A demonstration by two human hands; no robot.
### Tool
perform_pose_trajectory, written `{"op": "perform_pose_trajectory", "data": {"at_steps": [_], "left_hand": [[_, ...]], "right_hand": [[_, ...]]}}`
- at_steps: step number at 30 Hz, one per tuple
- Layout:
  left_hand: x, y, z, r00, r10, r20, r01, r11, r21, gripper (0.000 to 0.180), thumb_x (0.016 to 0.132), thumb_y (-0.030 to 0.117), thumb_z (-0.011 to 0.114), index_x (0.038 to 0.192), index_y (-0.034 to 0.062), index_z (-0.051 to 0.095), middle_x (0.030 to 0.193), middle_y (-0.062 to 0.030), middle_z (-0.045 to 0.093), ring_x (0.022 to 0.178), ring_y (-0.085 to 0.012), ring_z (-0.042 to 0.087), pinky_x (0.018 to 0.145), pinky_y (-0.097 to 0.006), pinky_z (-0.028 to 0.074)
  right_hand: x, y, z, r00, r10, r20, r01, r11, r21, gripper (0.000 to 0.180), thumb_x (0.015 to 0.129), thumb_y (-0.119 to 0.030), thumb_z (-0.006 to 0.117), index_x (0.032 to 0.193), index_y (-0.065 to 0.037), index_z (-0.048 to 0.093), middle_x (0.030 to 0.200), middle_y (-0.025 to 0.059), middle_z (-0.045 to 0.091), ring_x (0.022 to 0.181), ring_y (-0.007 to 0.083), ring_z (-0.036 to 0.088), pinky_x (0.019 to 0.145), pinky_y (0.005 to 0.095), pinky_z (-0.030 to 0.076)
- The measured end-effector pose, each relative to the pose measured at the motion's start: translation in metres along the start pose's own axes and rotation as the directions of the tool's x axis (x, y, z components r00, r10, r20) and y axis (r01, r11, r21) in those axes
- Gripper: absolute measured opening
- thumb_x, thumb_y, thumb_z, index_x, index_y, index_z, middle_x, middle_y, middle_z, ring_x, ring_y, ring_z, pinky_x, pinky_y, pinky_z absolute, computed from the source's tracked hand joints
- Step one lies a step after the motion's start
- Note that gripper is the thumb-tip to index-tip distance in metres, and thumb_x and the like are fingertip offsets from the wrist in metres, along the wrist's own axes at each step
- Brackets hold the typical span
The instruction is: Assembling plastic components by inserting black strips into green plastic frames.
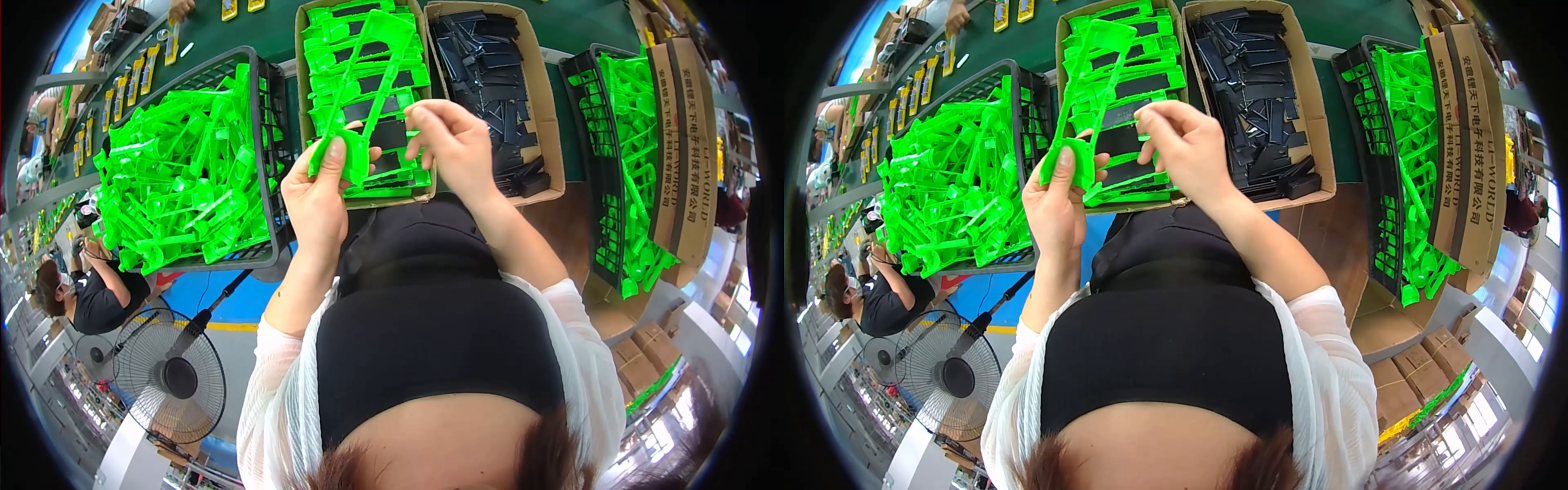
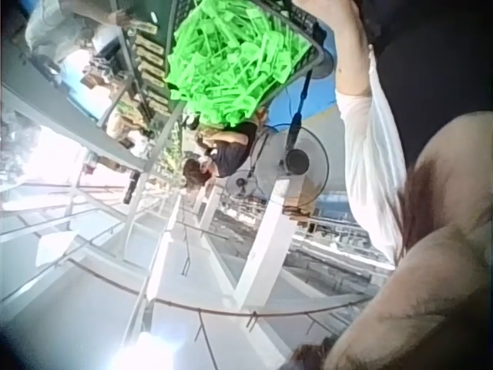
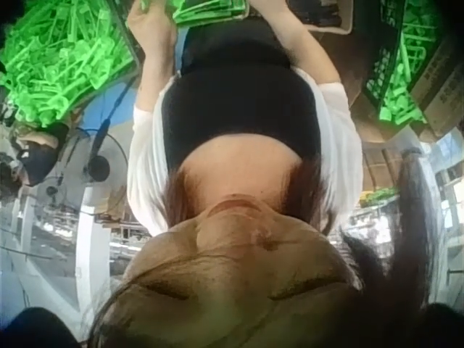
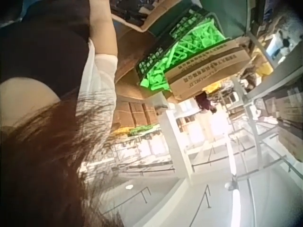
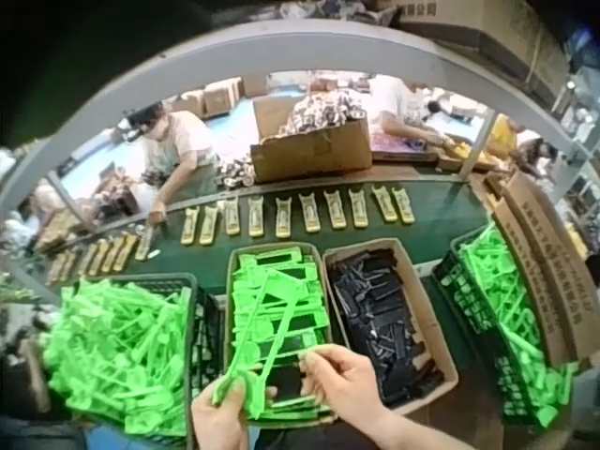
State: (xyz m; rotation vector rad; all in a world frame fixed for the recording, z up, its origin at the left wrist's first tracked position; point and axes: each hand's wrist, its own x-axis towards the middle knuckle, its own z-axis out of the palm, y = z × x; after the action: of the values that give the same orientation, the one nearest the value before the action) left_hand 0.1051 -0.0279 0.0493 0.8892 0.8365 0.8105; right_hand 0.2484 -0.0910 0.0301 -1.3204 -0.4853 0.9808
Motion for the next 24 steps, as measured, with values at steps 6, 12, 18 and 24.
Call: {"op": "perform_pose_trajectory", "data": {"at_steps": [6,12,18,24], "left_hand": [[0.002,0.001,-0.007,1.0,0.019,-0.021,-0.019,1.0,0.014,0.027,0.087,0.017,0.054,0.101,-0.0056,0.058,0.091,-0.0123,0.063,0.074,-0.0215,0.064,0.061,-0.027,0.051],[-0.001,-0.001,-0.007,1.0,-0.007,0.012,0.006,0.996,0.085,0.026,0.088,0.017,0.053,0.102,-0.0044,0.057,0.102,-0.0169,0.06,0.077,-0.024,0.063,0.063,-0.031,0.051],[0.001,0.001,-0.006,1.0,-0.006,0.025,0.004,0.997,0.074,0.025,0.088,0.016,0.052,0.101,-0.0046,0.056,0.104,-0.0173,0.059,0.079,-0.0245,0.063,0.064,-0.031,0.051],[0.006,0.0,-0.011,0.999,0.045,0.006,-0.045,0.999,0.0,0.022,0.088,0.016,0.051,0.099,-0.0031,0.057,0.106,-0.0179,0.058,0.079,-0.0245,0.063,0.064,-0.031,0.051]], "right_hand": [[0.007,-0.002,-0.014,0.983,-0.141,0.121,0.165,0.963,-0.212,0.013,0.081,-0.012,0.059,0.088,-0.001,0.062,0.082,0.0046,0.06,0.069,0.0093,0.059,0.051,0.0208,0.045],[0.009,-0.008,-0.007,0.755,-0.54,0.371,0.635,0.46,-0.621,0.013,0.068,-0.008,0.067,0.08,-0.005,0.062,0.077,0.0058,0.058,0.068,0.0177,0.057,0.058,0.0271,0.047],[0.011,-0.004,-0.009,0.789,-0.518,0.331,0.608,0.579,-0.543,0.012,0.071,-0.004,0.065,0.082,-0.004,0.06,0.075,0.005,0.056,0.064,0.0146,0.054,0.053,0.0242,0.044],[0.007,0.006,-0.022,0.96,-0.275,0.054,0.278,0.96,-0.037,0.009,0.085,-0.01,0.056,0.089,-0.002,0.053,0.075,-0.0006,0.051,0.064,0.0038,0.047,0.054,0.0187,0.039]]}}
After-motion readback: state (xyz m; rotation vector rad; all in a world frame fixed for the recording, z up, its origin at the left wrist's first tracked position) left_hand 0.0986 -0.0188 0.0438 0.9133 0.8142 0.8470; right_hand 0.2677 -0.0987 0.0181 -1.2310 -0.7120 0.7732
